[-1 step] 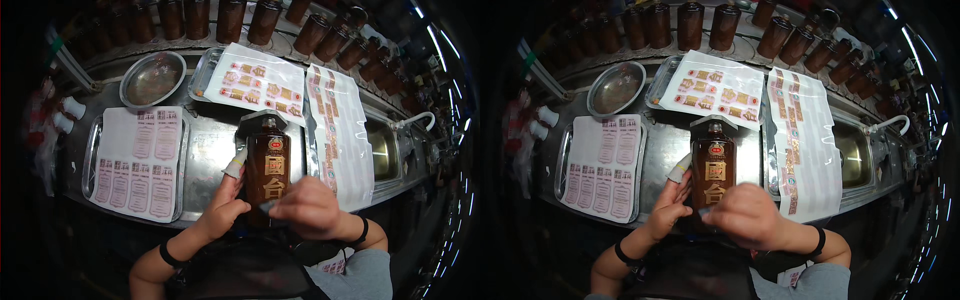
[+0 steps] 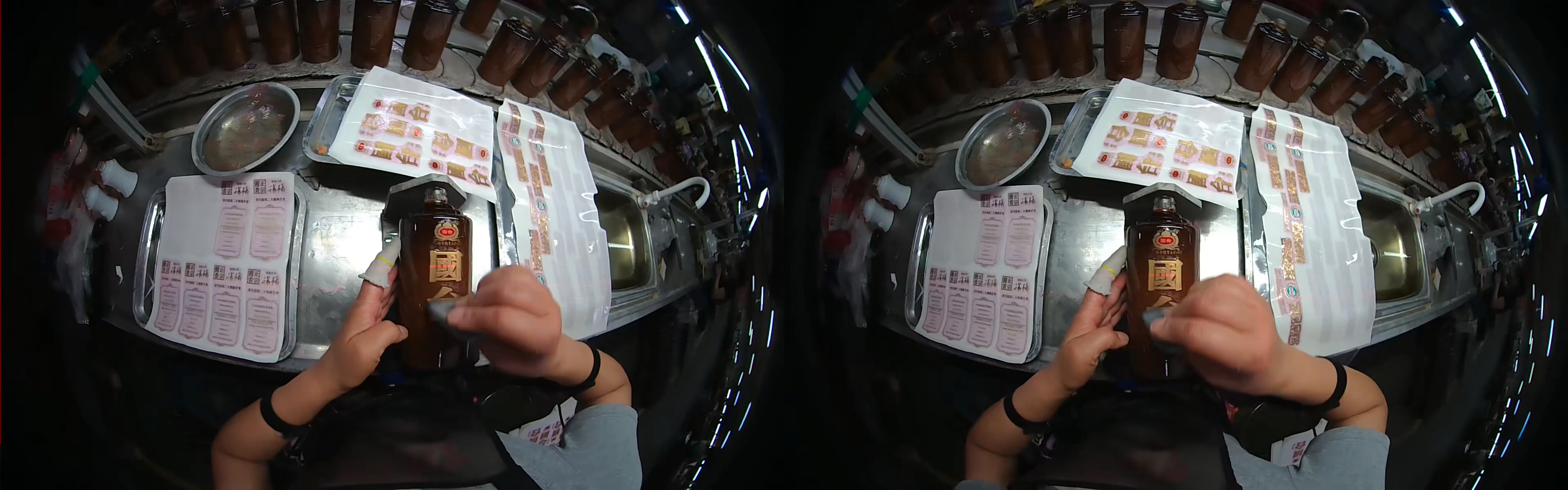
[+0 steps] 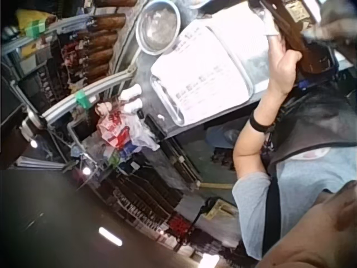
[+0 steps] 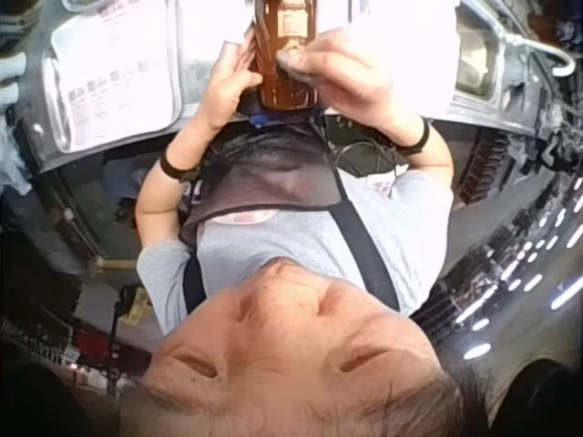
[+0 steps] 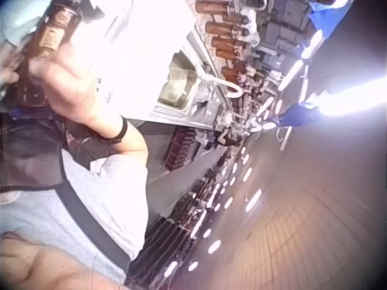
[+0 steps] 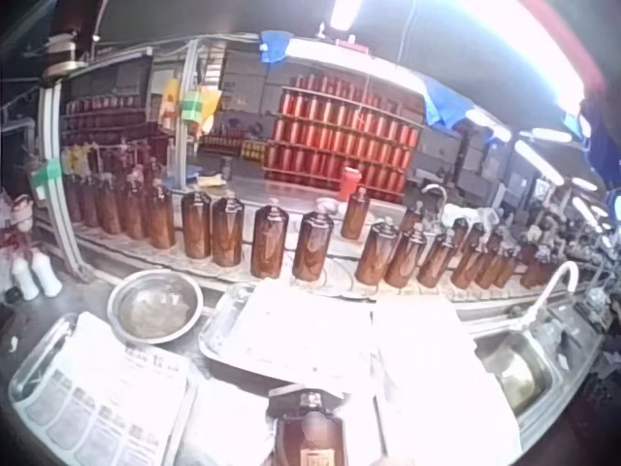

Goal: Applying labels and decorative seals to brown glass bottles at a packaging station.

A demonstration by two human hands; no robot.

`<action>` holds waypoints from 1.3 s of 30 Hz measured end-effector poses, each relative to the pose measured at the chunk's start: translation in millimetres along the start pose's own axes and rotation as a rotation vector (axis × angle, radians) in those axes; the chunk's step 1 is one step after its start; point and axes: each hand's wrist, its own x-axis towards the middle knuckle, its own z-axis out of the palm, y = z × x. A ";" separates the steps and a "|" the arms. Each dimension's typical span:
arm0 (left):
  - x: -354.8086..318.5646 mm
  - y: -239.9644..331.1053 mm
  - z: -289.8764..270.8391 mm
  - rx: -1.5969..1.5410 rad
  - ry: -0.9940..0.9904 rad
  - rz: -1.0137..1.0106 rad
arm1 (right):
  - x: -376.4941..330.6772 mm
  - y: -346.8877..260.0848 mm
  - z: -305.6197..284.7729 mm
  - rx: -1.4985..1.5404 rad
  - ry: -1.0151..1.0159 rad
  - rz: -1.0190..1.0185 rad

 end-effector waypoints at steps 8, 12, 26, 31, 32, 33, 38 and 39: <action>5.0 -3.2 13.7 0.103 0.050 0.170 | 18.8 -2.6 -0.8 0.286 0.031 0.299; 1.7 -2.5 17.4 0.214 0.074 0.180 | 40.1 23.0 1.0 0.023 0.233 0.154; 12.3 -12.8 28.4 0.389 0.164 0.218 | -39.2 4.6 20.1 0.633 0.560 0.963; 11.5 -12.2 30.0 0.320 0.194 0.174 | -33.4 -5.3 18.8 0.470 0.536 0.828; 11.6 -12.0 29.9 0.342 0.188 0.193 | -33.1 -3.2 18.8 0.504 0.628 0.968; 11.1 -12.0 30.1 0.346 0.182 0.218 | -33.4 0.5 16.7 0.455 0.653 0.998; 11.3 -13.2 29.5 0.300 0.175 0.195 | -33.7 2.8 16.7 0.348 0.423 0.819; 11.3 -13.1 28.6 0.293 0.167 0.218 | -34.9 5.0 17.4 0.289 0.508 0.866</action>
